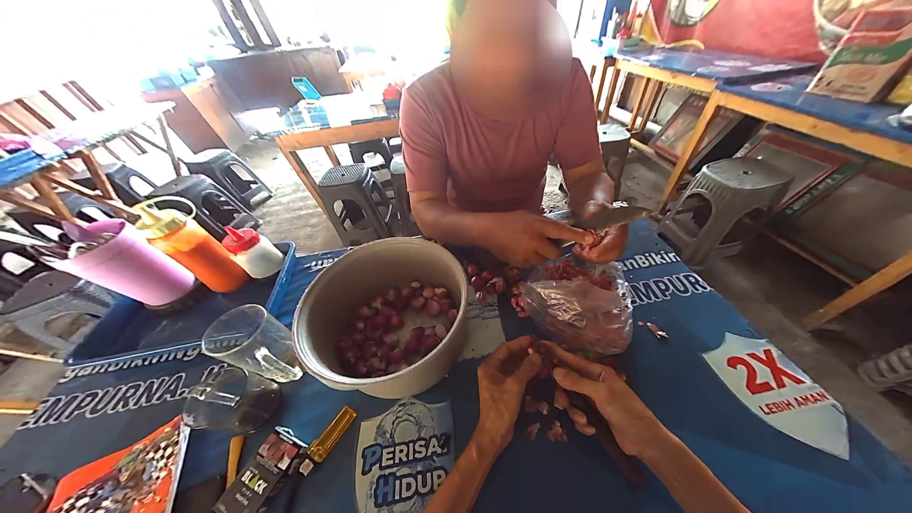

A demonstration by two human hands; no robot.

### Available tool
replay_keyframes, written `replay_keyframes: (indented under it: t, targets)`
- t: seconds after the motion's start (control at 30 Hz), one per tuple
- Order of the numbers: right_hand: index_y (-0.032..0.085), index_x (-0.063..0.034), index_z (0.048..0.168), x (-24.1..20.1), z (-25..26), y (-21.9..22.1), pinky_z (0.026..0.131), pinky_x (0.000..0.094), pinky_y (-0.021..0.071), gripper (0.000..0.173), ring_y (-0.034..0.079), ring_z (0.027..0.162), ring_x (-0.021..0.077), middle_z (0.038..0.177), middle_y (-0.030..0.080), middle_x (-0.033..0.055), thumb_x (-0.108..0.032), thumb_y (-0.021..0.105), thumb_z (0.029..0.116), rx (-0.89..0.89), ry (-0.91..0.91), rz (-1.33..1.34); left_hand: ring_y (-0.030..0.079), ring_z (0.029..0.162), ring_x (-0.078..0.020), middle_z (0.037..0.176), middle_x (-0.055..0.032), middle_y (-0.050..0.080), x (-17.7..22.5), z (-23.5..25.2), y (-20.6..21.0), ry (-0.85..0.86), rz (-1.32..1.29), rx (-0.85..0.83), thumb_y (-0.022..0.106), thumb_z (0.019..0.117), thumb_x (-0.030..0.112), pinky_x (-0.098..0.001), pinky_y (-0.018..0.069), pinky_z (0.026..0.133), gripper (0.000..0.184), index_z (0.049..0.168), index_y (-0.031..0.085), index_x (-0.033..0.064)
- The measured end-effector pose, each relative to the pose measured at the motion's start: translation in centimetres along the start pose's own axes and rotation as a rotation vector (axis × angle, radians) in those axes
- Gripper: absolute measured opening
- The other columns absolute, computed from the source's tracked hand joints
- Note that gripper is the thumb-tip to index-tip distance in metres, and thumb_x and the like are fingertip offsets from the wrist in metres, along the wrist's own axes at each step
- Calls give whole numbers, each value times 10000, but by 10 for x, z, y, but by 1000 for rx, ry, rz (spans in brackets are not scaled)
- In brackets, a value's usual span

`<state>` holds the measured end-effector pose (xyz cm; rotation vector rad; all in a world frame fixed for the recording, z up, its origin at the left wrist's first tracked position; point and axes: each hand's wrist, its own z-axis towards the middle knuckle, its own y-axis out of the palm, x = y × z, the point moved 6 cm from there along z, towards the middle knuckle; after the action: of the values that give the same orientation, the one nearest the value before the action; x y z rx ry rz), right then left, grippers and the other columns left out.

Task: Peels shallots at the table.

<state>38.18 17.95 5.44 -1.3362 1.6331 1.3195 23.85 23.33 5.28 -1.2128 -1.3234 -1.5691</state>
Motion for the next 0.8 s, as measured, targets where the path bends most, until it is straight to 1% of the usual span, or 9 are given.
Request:
replay_keyframes:
  t: [0.07, 0.17, 0.23, 0.33, 0.43, 0.53, 0.6, 0.67, 0.8]
  targets:
    - [484, -134, 1526, 1, -1, -1, 424, 209, 460, 470, 531, 489, 90, 762, 615, 39, -157, 504, 1057, 19, -6, -1, 714, 852, -128, 977, -109, 740, -2, -4, 1, -23, -6, 2, 678, 916, -31, -268, 600, 795, 233, 1145, 681, -78]
    - [501, -107, 1511, 4, -4, -3, 413, 210, 447, 450, 522, 485, 87, 781, 624, 44, -138, 493, 1062, 81, -18, -12, 717, 808, -145, 929, -111, 742, -8, -9, 1, -63, -21, -6, 674, 954, 29, -286, 605, 773, 192, 1120, 695, -67]
    - [518, -97, 1496, 2, -3, -4, 413, 210, 450, 439, 525, 493, 85, 810, 631, 43, -131, 496, 1059, 97, -43, -20, 717, 801, -143, 910, -106, 742, -7, -6, 3, -60, -28, -23, 681, 948, 32, -288, 605, 765, 180, 1100, 693, -63]
    - [501, -120, 1513, 4, -4, -3, 419, 210, 452, 455, 526, 497, 87, 809, 625, 36, -143, 488, 1059, 61, -34, -26, 717, 821, -153, 940, -118, 737, -9, -8, 3, -55, -50, -24, 680, 935, 1, -292, 605, 767, 192, 1113, 668, -69]
    - [453, -147, 1548, 2, -6, 1, 422, 205, 447, 486, 515, 497, 79, 795, 611, 21, -163, 479, 1062, -2, -42, -70, 711, 830, -147, 949, -108, 727, -8, -6, 0, -19, -71, -9, 680, 917, -27, -293, 605, 768, 203, 1113, 648, -69]
    - [421, -159, 1567, 1, -7, 3, 424, 199, 450, 503, 520, 501, 72, 780, 608, 9, -173, 469, 1067, -49, -54, -92, 710, 851, -136, 961, -95, 724, -6, -6, -2, 36, -64, -9, 685, 901, -46, -288, 605, 787, 211, 1104, 634, -68]
    - [411, -155, 1572, 0, -7, 4, 417, 198, 448, 515, 519, 491, 75, 777, 611, 18, -165, 469, 1061, -63, -57, -77, 706, 874, -137, 971, -100, 721, -5, -5, -3, 63, -51, 4, 696, 887, -62, -286, 600, 805, 218, 1095, 633, -71]
    - [394, -159, 1580, 0, -7, 4, 412, 195, 444, 530, 513, 482, 74, 770, 603, 17, -163, 464, 1055, -84, -57, -67, 705, 864, -136, 962, -100, 720, -3, -5, -2, 77, -43, 19, 702, 878, -70, -279, 600, 799, 217, 1084, 635, -70]
    - [399, -152, 1578, 0, -6, 4, 408, 192, 439, 520, 509, 480, 71, 763, 601, 11, -158, 460, 1062, -78, -69, -80, 706, 833, -135, 941, -97, 717, -3, -3, -1, 76, -46, 15, 709, 871, -68, -274, 604, 768, 217, 1073, 628, -69]
